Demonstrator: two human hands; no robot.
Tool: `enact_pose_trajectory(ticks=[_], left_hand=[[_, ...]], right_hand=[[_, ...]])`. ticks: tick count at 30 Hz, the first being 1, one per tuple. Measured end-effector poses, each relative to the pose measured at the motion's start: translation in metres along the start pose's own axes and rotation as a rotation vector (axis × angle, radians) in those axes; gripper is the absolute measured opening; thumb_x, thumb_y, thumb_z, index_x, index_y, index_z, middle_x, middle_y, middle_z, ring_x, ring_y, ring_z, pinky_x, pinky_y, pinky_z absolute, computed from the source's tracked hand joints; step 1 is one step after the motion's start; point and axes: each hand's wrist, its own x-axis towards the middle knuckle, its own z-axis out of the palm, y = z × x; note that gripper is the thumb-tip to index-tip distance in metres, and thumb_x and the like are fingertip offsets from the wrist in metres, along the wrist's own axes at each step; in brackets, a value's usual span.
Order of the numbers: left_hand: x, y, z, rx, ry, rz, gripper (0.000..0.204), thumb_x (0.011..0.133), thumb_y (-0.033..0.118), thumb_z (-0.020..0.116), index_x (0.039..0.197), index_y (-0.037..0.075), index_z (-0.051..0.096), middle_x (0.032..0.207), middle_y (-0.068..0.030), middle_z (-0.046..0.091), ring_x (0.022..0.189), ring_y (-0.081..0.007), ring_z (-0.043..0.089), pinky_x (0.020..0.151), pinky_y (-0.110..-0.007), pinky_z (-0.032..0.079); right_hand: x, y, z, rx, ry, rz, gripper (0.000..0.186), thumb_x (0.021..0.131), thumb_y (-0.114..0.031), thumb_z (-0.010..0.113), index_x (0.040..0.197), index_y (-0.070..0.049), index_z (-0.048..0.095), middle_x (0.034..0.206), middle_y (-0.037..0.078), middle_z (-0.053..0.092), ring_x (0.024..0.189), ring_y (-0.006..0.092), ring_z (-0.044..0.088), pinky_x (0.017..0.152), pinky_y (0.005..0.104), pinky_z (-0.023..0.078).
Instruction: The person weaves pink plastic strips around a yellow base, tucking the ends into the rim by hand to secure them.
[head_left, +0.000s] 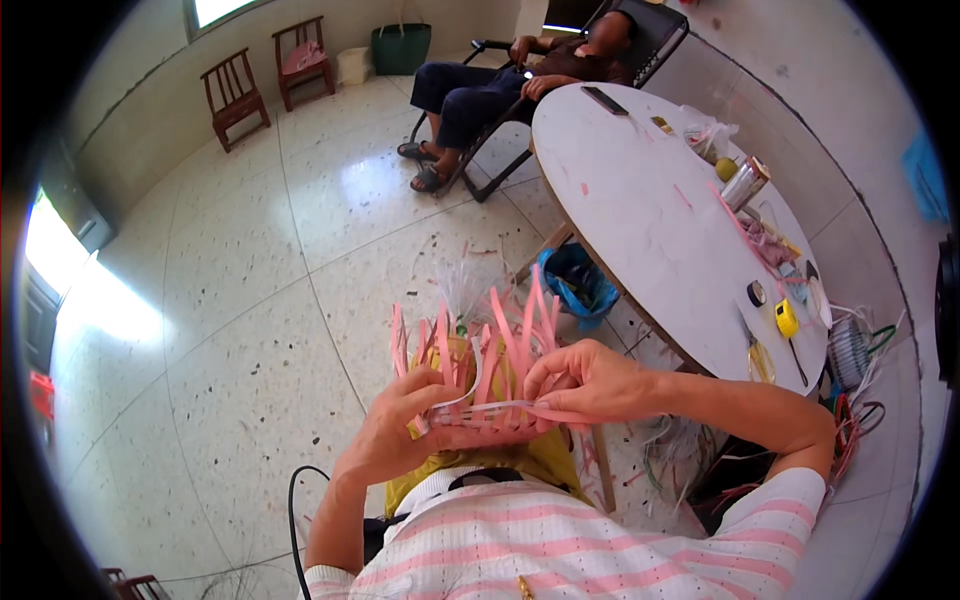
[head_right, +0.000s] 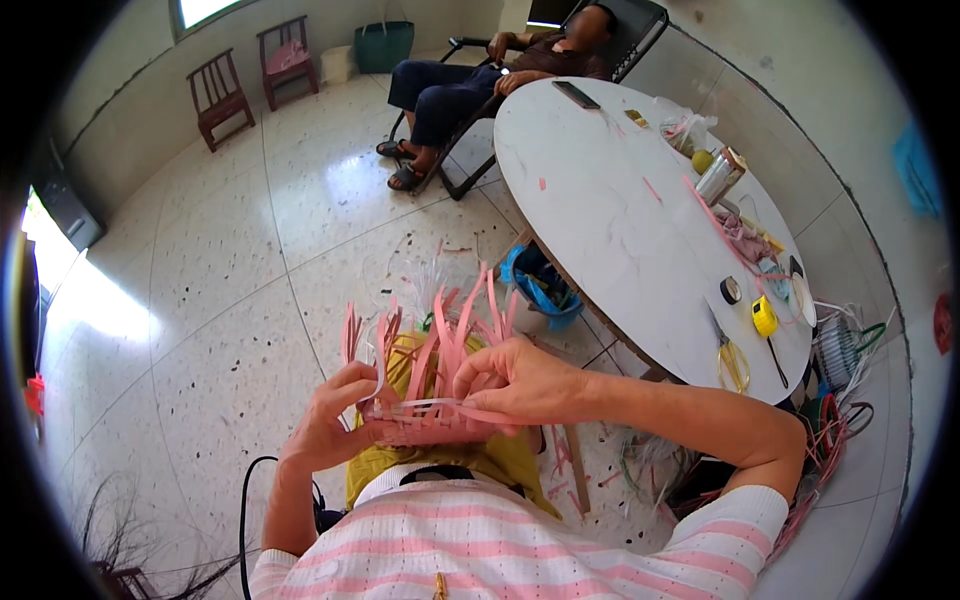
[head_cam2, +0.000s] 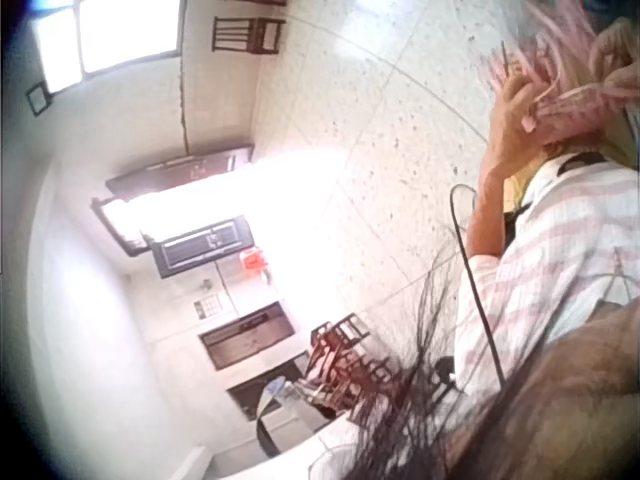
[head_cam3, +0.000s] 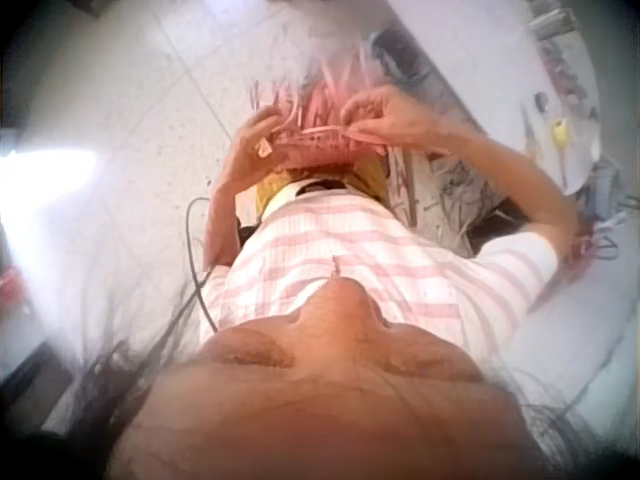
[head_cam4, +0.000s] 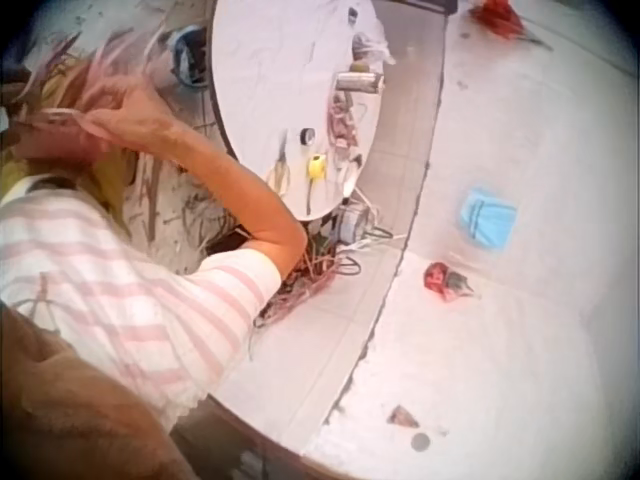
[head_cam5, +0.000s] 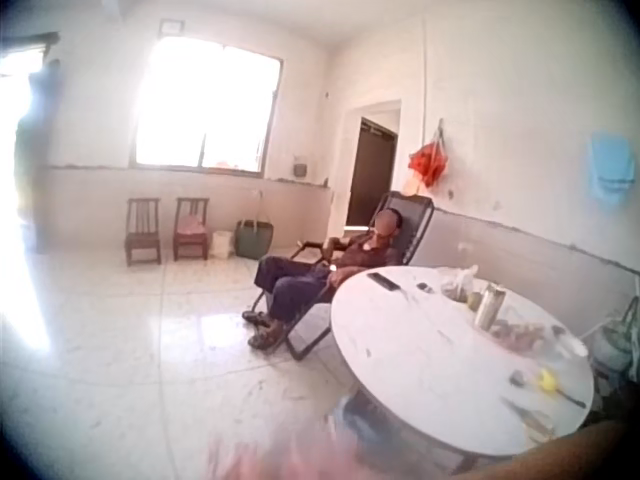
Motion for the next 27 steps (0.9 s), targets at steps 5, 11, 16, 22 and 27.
enact_pose_trajectory(ticks=[5, 11, 16, 22, 27], left_hand=[[0.004, 0.001, 0.002, -0.002, 0.024, -0.036, 0.048, 0.072, -0.001, 0.083, 0.117, 0.005, 0.069, 0.113, -0.0106, 0.064, 0.106, -0.0314, 0.064, 0.089, -0.038, 0.052], [0.006, 0.005, -0.001, -0.031, 0.007, -0.04, 0.044, 0.074, -0.004, 0.079, 0.115, 0.008, 0.07, 0.112, -0.0099, 0.064, 0.105, -0.0301, 0.064, 0.087, -0.037, 0.052], [0.004, 0.002, 0.001, -0.041, 0.055, -0.015, 0.044, 0.072, -0.006, 0.078, 0.113, 0.008, 0.07, 0.11, -0.0096, 0.064, 0.103, -0.0299, 0.064, 0.085, -0.037, 0.052], [0.004, 0.001, 0.001, -0.052, 0.034, 0.016, 0.042, 0.071, -0.003, 0.082, 0.11, 0.007, 0.071, 0.105, -0.0092, 0.064, 0.098, -0.029, 0.064, 0.081, -0.038, 0.052], [0.007, 0.013, 0.017, 0.057, 0.189, 0.03, 0.036, 0.066, 0.01, 0.091, 0.096, 0.009, 0.073, 0.091, -0.0064, 0.065, 0.086, -0.0273, 0.063, 0.073, -0.038, 0.049]], right_hand=[[-0.003, -0.037, 0.01, -0.083, 0.198, 0.313, 0.01, 0.099, -0.007, 0.062, 0.102, 0.002, 0.064, 0.082, 0.01, 0.073, 0.063, 0.0137, 0.071, 0.047, 0.0236, 0.048], [-0.008, -0.026, 0.002, 0.165, 0.013, 0.342, 0.017, 0.101, -0.013, 0.062, 0.104, 0.004, 0.061, 0.087, 0.014, 0.072, 0.068, 0.0175, 0.074, 0.052, 0.0259, 0.056], [-0.017, -0.018, -0.003, 0.374, -0.03, 0.431, 0.021, 0.104, -0.013, 0.059, 0.115, 0.005, 0.061, 0.092, 0.016, 0.073, 0.073, 0.0194, 0.075, 0.059, 0.026, 0.06], [-0.014, -0.017, -0.001, 0.263, -0.059, 0.274, 0.026, 0.105, -0.015, 0.06, 0.122, 0.004, 0.061, 0.093, 0.014, 0.072, 0.078, 0.0176, 0.074, 0.061, 0.0257, 0.06], [-0.003, -0.01, -0.008, 0.471, -0.074, 0.504, 0.021, 0.102, -0.016, 0.064, 0.112, 0.002, 0.062, 0.083, 0.015, 0.074, 0.061, 0.0177, 0.071, 0.051, 0.0246, 0.056]])
